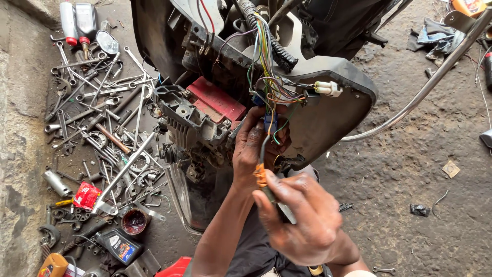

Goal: Repairing and connecting the electrical wiring and connectors on a scooter.

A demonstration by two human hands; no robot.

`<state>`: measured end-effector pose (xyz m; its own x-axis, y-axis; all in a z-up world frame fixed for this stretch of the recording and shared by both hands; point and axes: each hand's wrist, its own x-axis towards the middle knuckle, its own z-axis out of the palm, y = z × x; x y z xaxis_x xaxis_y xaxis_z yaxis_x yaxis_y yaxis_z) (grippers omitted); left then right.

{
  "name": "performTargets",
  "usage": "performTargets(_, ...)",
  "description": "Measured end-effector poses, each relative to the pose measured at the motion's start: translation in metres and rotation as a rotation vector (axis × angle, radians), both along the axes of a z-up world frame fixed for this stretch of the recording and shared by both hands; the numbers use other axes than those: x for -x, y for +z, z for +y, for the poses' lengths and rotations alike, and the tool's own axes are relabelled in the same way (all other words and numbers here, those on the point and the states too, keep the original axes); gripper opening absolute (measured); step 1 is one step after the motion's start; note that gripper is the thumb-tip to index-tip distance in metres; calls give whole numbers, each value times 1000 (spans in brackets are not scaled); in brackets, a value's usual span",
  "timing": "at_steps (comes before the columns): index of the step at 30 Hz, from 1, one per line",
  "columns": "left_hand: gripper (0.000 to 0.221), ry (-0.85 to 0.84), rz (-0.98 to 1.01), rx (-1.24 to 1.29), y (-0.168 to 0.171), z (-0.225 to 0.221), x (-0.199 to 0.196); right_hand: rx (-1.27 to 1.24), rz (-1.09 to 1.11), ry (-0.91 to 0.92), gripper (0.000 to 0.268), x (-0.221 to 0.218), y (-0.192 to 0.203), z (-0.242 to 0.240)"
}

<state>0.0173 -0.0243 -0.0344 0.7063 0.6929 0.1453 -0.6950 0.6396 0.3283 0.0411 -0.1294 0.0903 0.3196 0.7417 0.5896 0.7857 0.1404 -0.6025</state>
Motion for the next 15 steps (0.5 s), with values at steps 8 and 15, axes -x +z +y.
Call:
performTargets(8, 22, -1, -120, 85, -16, 1, -10, -90, -32, -74, 32, 27, -8, 24)
performTargets(15, 24, 6, -5, 36, -17, 0, -16, -161, 65, -127, 35, 42, -10, 47)
